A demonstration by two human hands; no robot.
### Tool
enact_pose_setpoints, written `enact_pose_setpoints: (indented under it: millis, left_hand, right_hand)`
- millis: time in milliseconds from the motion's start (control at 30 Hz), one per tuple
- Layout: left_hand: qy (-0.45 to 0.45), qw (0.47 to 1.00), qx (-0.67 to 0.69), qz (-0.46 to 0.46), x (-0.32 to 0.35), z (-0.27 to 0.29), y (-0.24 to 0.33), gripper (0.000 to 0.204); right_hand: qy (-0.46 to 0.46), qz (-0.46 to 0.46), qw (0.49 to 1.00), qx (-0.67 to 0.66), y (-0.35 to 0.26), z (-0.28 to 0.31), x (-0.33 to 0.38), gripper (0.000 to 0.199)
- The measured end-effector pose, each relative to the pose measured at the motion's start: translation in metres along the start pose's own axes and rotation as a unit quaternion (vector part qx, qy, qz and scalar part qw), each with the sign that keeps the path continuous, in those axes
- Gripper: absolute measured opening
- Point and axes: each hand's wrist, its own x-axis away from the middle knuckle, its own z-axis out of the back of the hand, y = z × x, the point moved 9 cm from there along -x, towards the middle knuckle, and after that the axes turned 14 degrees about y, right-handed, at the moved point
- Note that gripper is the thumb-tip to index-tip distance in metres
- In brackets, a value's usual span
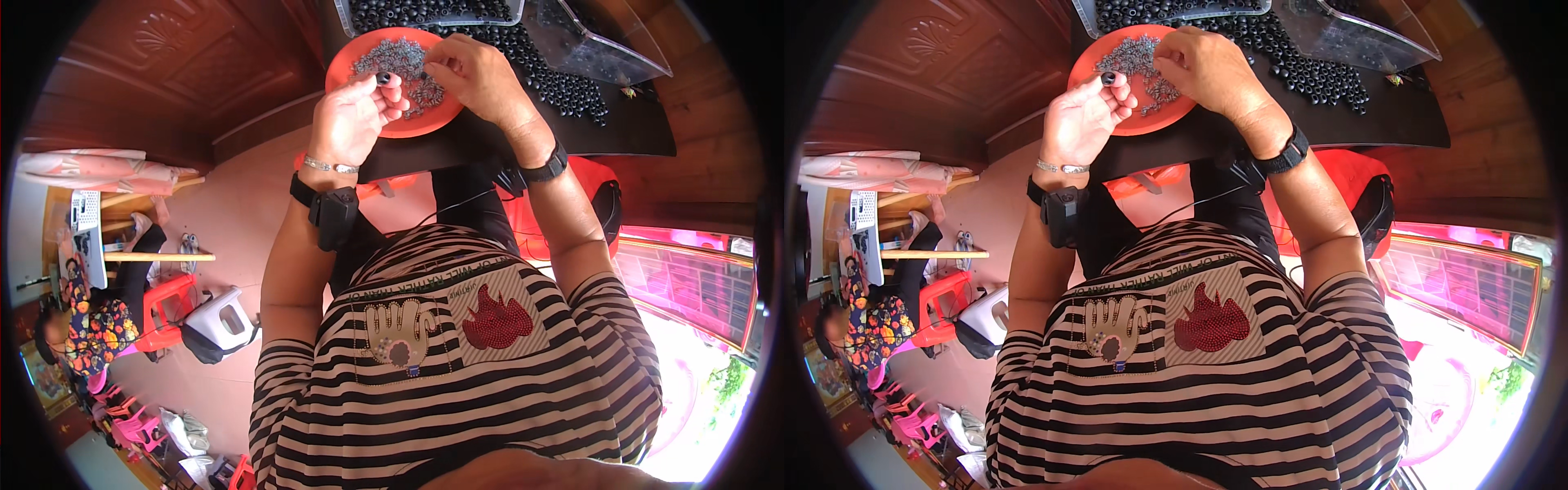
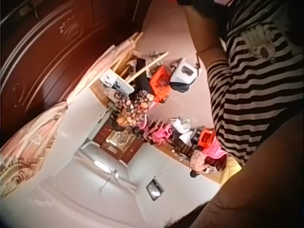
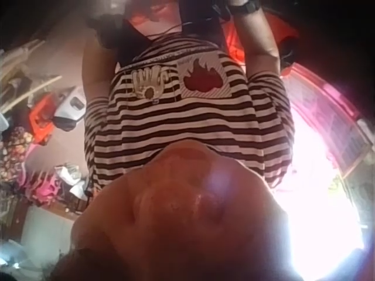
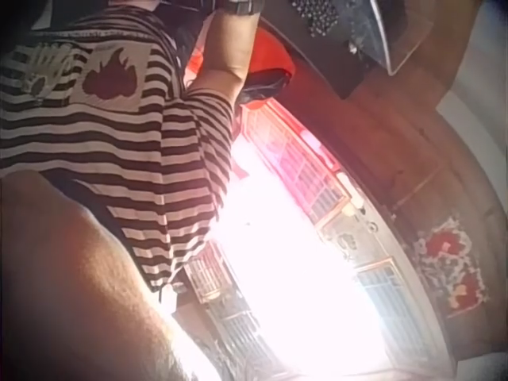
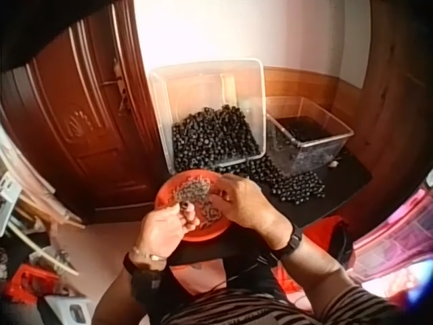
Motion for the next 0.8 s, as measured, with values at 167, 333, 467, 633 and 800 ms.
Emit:
enact_pose_setpoints:
  millis: [167,333,467,633,800]
  left_hand:
    - [0.006,1.0,0.021,-0.01,0.005,-0.004,-0.008,0.023]
    - [0.003,0.998,-0.043,-0.054,0.009,-0.009,0.008,0.023]
    - [0.035,0.983,-0.108,-0.145,0.019,-0.008,0.028,0.025]
    - [0.052,0.983,-0.045,-0.171,0.03,0.006,0.039,0.025]
    - [0.04,0.988,0.014,-0.147,0.043,0.034,0.04,0.023]
  right_hand:
    - [0.037,0.043,0.994,-0.093,-0.043,0.006,-0.001,0.02]
    - [-0.015,0.145,0.986,-0.083,-0.063,-0.004,-0.011,0.018]
    - [-0.025,0.225,0.971,-0.075,-0.105,0.01,-0.024,0.019]
    - [-0.025,0.226,0.964,-0.135,-0.117,0.015,-0.027,0.018]
    - [-0.136,0.118,0.984,0.01,-0.049,-0.041,-0.011,0.016]
